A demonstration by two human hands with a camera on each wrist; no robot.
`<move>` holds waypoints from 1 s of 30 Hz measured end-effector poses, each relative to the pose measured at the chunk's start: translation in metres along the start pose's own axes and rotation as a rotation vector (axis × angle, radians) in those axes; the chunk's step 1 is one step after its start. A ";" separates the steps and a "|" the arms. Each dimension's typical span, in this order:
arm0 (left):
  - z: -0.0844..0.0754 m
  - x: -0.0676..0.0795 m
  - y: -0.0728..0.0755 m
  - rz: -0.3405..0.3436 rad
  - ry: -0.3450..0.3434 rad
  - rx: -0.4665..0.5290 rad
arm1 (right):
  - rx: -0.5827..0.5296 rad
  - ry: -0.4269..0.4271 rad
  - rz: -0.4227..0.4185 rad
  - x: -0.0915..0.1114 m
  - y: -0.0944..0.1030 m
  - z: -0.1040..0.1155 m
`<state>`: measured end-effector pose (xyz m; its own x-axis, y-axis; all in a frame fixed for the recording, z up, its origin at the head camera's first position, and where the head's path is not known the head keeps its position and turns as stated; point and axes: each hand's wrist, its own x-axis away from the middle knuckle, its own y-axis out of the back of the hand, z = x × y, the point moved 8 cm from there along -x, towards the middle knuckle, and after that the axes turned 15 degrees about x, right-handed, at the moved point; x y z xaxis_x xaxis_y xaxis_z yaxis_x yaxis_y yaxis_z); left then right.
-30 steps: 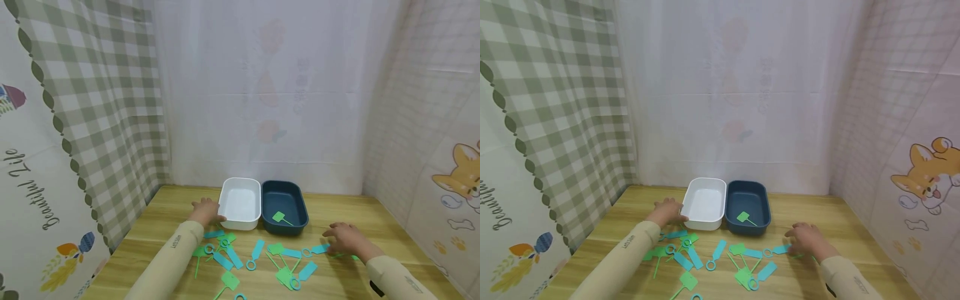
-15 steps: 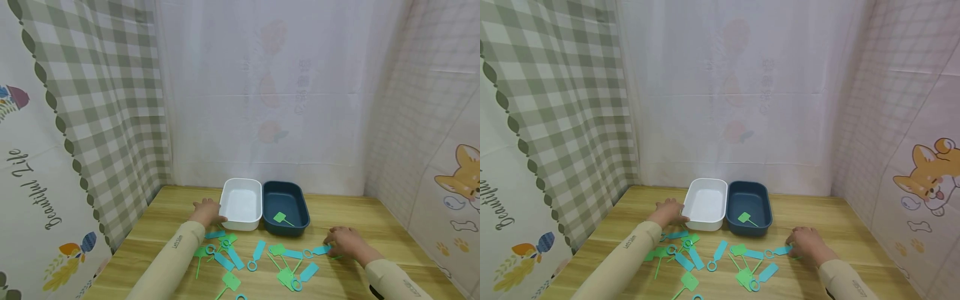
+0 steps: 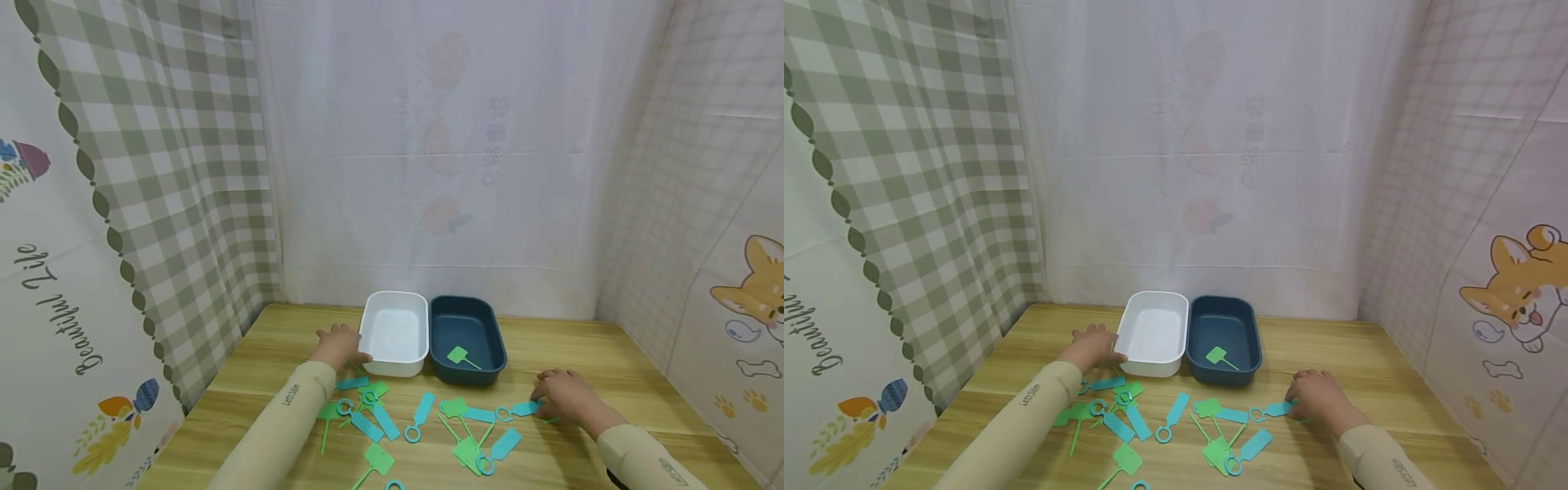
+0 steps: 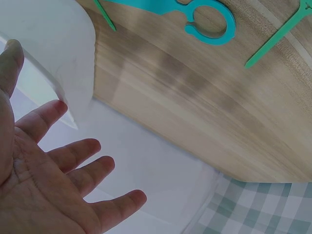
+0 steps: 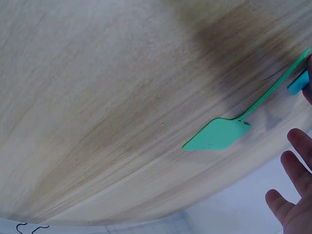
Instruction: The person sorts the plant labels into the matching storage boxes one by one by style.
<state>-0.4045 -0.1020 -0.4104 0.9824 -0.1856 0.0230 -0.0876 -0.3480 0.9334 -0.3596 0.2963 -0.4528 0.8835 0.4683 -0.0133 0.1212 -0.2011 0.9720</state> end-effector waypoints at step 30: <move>0.001 -0.002 0.000 0.002 -0.007 -0.018 | 0.093 0.113 -0.046 -0.002 0.002 0.014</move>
<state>-0.4070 -0.1025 -0.4103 0.9809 -0.1931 0.0227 -0.0868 -0.3308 0.9397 -0.3551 0.2827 -0.4537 0.8201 0.5717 -0.0254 0.2062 -0.2539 0.9450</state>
